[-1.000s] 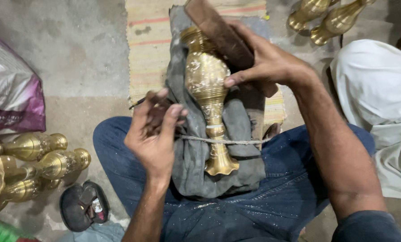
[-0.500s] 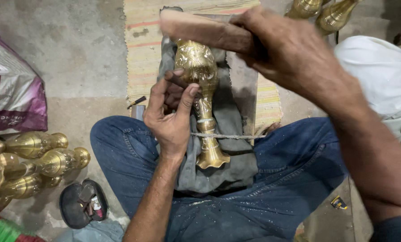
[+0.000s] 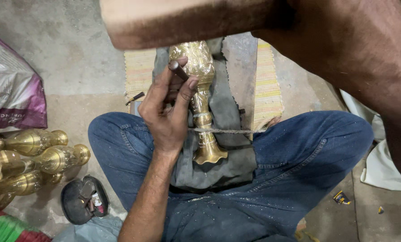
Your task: The person uses a metal chisel and a wooden mallet to engrave decorative patterns onto a brass lamp base. They hold the chisel against the surface and strike it repeatedly with the mallet, rotating the lamp to work on different sections.
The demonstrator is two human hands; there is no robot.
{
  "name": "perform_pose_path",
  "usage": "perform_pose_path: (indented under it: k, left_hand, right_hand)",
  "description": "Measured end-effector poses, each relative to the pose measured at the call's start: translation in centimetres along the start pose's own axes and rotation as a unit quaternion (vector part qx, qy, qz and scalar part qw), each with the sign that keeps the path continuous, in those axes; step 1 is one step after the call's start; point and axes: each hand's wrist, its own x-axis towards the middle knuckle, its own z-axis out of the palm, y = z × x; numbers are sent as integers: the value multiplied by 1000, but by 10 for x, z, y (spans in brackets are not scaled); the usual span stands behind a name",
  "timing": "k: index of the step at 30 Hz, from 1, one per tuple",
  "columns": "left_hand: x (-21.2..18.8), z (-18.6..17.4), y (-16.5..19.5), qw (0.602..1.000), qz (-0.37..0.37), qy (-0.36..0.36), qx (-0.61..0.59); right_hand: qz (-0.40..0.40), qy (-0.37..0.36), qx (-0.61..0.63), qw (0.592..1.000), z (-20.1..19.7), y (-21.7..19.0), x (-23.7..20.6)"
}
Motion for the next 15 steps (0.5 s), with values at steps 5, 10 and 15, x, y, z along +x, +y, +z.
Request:
perform_pose_path:
  k: [5, 10, 15]
  left_hand:
    - [1, -2, 2, 1000, -15, -9, 23]
    - [2, -2, 6, 999, -30, 3, 25]
    - [4, -2, 8, 999, -19, 17, 48]
  right_hand:
    - [-42, 42, -101, 993, -8, -14, 0]
    - [-1, 7, -36, 999, -12, -21, 1]
    - [-6, -1, -1, 1000, -11, -19, 7]
